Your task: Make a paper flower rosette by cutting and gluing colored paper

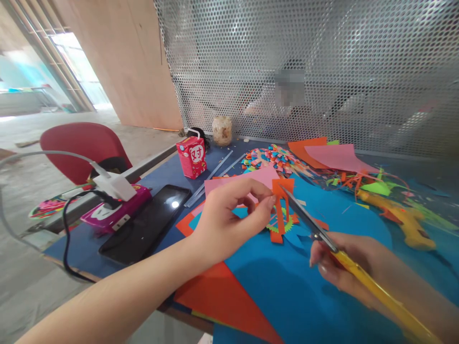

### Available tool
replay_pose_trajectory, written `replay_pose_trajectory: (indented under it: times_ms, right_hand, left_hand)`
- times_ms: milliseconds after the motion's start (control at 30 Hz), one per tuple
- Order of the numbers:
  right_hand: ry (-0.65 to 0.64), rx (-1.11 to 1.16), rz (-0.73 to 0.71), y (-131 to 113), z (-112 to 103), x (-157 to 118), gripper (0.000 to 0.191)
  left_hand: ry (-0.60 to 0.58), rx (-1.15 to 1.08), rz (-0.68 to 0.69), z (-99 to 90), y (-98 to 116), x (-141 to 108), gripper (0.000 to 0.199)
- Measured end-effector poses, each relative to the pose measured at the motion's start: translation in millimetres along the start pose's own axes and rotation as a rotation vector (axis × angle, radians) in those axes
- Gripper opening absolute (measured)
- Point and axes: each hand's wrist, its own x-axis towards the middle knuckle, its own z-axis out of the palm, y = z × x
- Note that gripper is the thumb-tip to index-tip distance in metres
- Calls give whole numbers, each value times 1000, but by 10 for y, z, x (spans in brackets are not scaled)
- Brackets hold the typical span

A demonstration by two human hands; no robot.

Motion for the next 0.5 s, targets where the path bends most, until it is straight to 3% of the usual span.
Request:
replay_pose_trajectory:
  times_ms: [67,500]
  right_hand:
    - [-70,-18,-5,7,-12,-1,22]
    - [-66,13,48,24,5,-14,27]
  left_hand:
    - [0,6,-4,4,3,1,8]
    - [-3,10,-1,-9,6,2,7]
